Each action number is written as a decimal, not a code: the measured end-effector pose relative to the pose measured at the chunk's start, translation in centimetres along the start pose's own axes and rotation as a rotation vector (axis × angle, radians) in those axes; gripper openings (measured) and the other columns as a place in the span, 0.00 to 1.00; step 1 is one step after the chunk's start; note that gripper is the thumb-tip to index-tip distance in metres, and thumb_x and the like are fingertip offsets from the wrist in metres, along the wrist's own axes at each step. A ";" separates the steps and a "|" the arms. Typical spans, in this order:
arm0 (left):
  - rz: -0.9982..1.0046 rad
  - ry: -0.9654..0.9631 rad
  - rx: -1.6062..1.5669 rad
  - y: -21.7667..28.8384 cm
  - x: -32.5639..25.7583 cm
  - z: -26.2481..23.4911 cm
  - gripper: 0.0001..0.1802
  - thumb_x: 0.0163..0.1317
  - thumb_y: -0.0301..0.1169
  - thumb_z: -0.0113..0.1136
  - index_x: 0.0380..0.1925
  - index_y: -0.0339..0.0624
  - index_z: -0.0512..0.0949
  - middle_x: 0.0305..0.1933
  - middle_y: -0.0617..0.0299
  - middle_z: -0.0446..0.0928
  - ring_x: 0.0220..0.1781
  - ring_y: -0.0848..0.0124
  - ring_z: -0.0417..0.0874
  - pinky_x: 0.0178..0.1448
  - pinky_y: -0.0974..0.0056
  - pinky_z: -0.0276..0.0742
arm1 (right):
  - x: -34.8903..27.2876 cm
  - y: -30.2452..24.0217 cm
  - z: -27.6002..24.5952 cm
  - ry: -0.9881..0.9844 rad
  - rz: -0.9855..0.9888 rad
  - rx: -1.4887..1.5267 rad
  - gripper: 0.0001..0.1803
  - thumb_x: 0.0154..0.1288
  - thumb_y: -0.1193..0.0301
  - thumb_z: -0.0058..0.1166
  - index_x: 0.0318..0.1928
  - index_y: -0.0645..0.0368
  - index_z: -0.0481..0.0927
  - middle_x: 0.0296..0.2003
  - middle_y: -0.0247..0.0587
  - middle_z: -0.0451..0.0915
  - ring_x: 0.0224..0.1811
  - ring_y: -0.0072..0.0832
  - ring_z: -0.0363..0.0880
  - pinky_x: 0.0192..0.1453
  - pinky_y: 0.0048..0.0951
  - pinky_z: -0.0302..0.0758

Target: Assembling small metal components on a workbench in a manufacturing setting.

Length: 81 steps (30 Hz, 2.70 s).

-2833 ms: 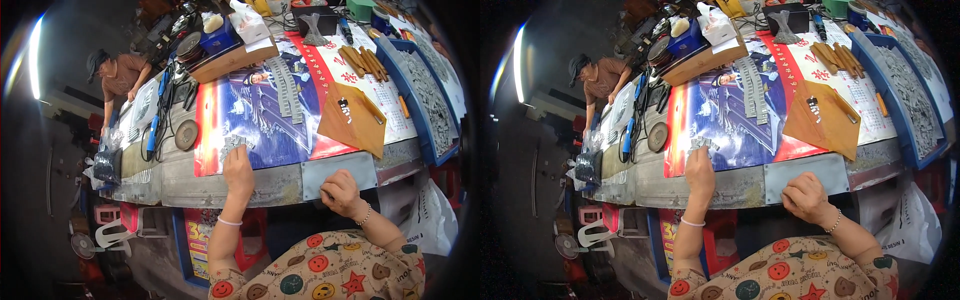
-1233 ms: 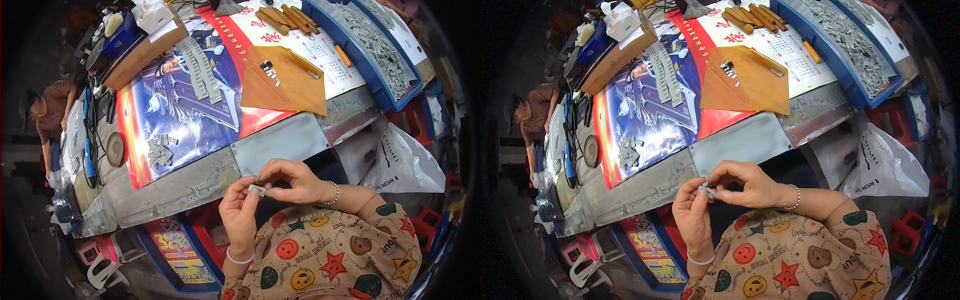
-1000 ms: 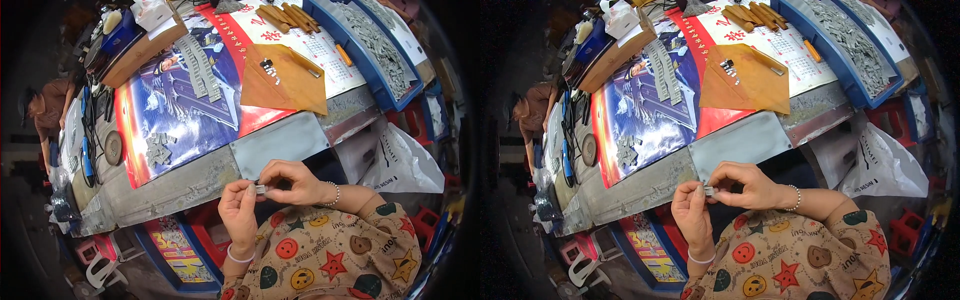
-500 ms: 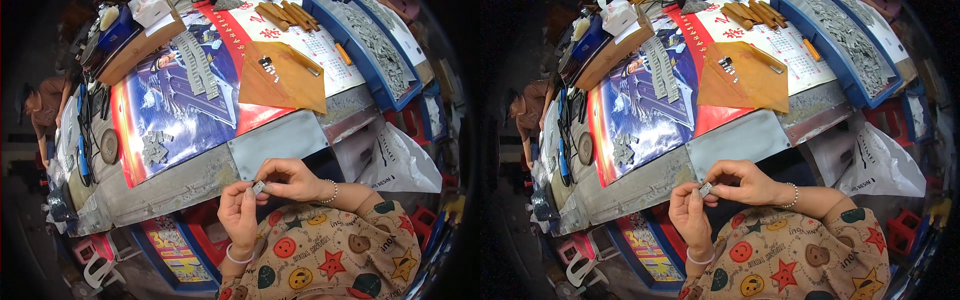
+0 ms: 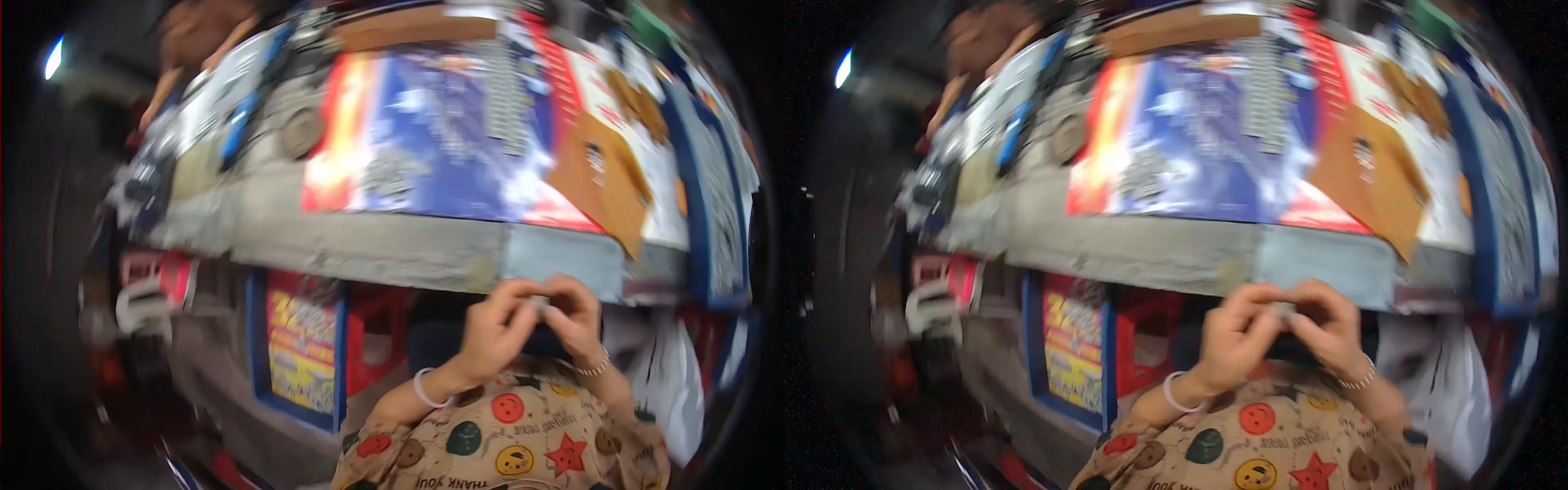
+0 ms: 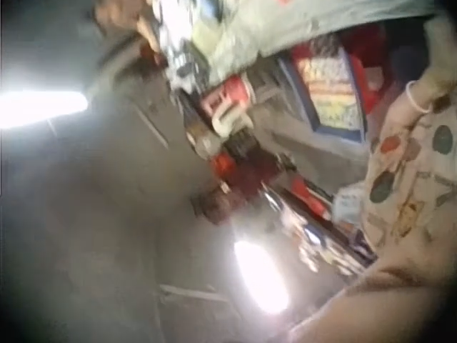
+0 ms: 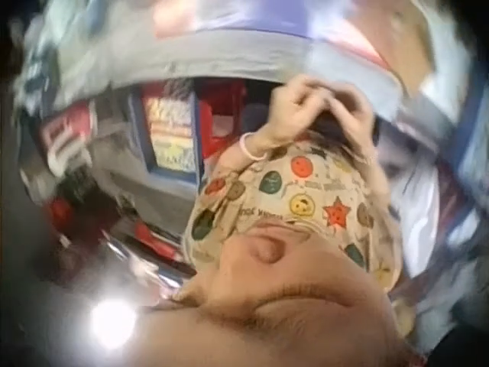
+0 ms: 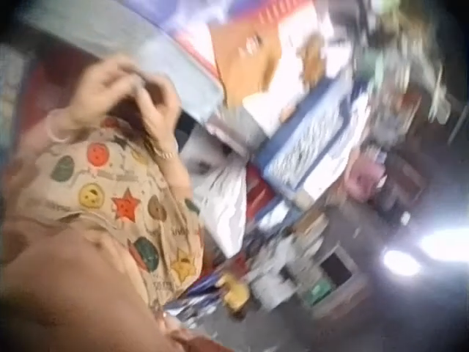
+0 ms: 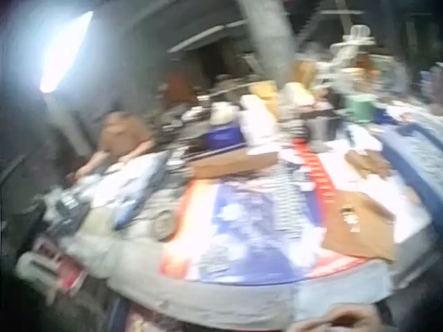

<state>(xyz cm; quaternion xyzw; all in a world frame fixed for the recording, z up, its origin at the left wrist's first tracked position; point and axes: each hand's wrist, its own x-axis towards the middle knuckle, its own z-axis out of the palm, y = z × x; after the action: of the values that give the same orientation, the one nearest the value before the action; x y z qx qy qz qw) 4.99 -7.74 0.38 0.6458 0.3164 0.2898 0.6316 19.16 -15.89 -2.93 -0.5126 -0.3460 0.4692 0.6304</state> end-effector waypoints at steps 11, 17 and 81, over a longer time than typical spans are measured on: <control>0.162 0.129 -0.231 -1.5 -2.3 -1.5 0.10 0.63 0.23 0.51 0.44 0.36 0.72 0.24 0.58 0.72 0.26 0.80 0.72 0.31 0.71 0.68 | 0.0 0.4 2.1 -0.003 -0.052 -0.173 0.09 0.61 0.77 0.53 0.42 0.63 0.73 0.38 0.33 0.72 0.41 0.20 0.72 0.47 0.19 0.68; 0.202 0.165 -0.298 -2.0 -2.6 -2.9 0.10 0.66 0.23 0.49 0.46 0.36 0.70 0.26 0.61 0.73 0.28 0.80 0.73 0.32 0.72 0.69 | 0.7 -0.1 4.5 -0.022 -0.042 -0.213 0.08 0.61 0.78 0.53 0.42 0.63 0.73 0.36 0.33 0.73 0.38 0.18 0.72 0.44 0.18 0.69; -0.286 -0.053 -0.227 1.1 -1.0 3.7 0.07 0.66 0.23 0.52 0.43 0.33 0.73 0.29 0.60 0.79 0.28 0.78 0.76 0.36 0.75 0.72 | 11.8 -7.2 -14.0 -0.133 -0.233 -1.536 0.10 0.47 0.71 0.58 0.26 0.67 0.78 0.33 0.55 0.77 0.35 0.48 0.80 0.40 0.41 0.75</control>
<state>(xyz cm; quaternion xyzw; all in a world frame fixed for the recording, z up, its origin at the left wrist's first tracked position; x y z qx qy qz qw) 7.30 -10.85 1.38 0.5260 0.3536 0.2137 0.7433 37.49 -9.49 0.28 -0.7366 -0.6627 0.0586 0.1222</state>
